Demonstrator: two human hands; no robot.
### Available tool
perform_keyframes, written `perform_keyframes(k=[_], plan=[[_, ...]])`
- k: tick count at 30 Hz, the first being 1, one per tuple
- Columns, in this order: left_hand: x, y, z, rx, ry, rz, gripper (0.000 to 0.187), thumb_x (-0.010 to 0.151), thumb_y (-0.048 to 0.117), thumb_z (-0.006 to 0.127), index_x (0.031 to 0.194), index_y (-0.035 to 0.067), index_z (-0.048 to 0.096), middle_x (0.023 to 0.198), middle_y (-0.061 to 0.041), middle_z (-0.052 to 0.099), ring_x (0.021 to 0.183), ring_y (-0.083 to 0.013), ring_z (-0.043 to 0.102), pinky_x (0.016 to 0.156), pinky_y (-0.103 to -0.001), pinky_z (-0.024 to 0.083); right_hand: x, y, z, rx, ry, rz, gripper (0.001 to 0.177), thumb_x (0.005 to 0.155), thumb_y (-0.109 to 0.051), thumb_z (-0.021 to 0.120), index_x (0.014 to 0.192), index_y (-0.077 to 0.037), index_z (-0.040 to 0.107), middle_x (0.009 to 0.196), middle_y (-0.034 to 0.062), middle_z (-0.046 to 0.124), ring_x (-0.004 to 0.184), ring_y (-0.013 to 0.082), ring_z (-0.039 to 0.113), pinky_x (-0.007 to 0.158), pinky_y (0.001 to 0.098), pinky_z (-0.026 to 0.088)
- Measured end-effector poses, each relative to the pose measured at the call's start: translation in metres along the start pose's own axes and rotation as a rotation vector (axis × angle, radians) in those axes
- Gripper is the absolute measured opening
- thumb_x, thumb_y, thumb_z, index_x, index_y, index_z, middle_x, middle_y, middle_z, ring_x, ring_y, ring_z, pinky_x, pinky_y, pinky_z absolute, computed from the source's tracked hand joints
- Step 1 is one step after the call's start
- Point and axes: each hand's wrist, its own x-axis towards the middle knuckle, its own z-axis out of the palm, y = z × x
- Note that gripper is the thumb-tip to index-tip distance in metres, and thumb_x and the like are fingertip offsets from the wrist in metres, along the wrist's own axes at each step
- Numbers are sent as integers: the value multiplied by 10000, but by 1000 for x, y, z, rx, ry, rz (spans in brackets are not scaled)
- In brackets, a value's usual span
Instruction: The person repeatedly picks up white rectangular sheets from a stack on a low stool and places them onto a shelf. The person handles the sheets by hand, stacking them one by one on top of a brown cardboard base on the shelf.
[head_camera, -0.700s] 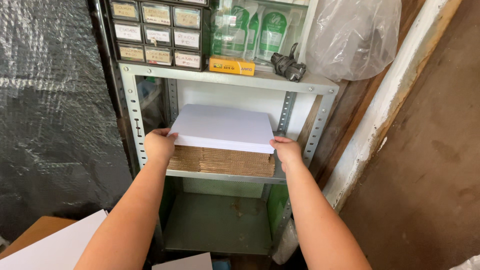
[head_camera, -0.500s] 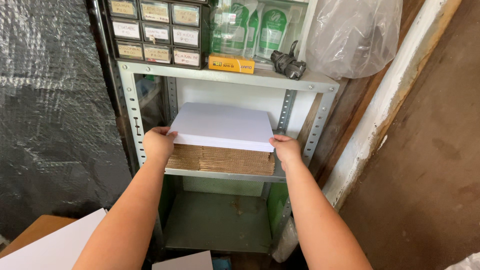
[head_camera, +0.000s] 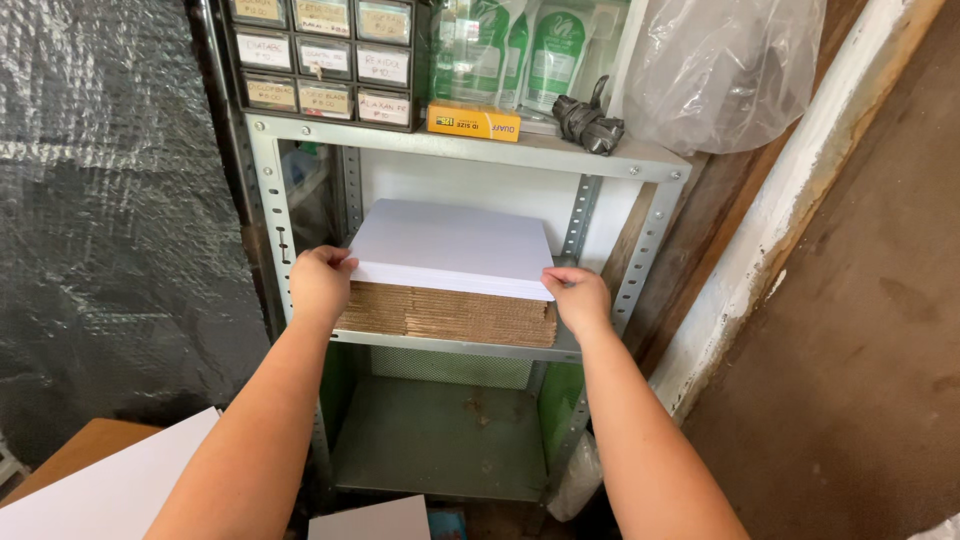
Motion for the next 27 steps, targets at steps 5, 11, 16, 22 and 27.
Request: perform_keyframes(k=[5, 11, 16, 22, 27], plan=[[8, -12, 9, 13, 17, 40, 161, 933, 206, 817, 1069, 121, 810, 961, -63, 686, 976, -295, 732, 904, -399, 582, -9, -11, -16, -85, -44, -95, 181, 863, -358, 821, 1040, -327, 837, 1022, 36, 764, 1026, 327, 713, 902, 424, 591], [13, -23, 17, 35, 31, 87, 172, 914, 226, 828, 1051, 126, 800, 964, -75, 663, 996, -330, 722, 910, -425, 589, -2, 3, -11, -94, -44, -150, 172, 869, -357, 818, 1039, -349, 834, 1029, 31, 756, 1036, 337, 711, 898, 439, 594], [14, -23, 17, 29, 30, 77, 154, 912, 240, 828, 1031, 146, 800, 972, -60, 660, 990, -315, 722, 899, -412, 593, -4, 4, -9, -111, -14, -147, 162, 863, -346, 814, 1024, -359, 832, 1021, 37, 756, 1040, 340, 709, 915, 450, 590], [8, -18, 14, 27, 40, 85, 153, 913, 232, 821, 1035, 141, 800, 966, -65, 664, 978, -317, 725, 885, -419, 596, -19, -13, -16, -184, 25, -163, 142, 872, -362, 806, 1008, -392, 832, 1060, -1, 757, 1054, 341, 702, 938, 459, 579], [1, -13, 7, 56, 55, 93, 241, 937, 273, 770, 1147, 156, 773, 1026, -58, 659, 1013, -312, 711, 919, -450, 585, -28, -10, -13, -279, 176, -273, 233, 855, -442, 819, 1073, -359, 811, 1043, 4, 732, 1035, 316, 698, 968, 438, 556]])
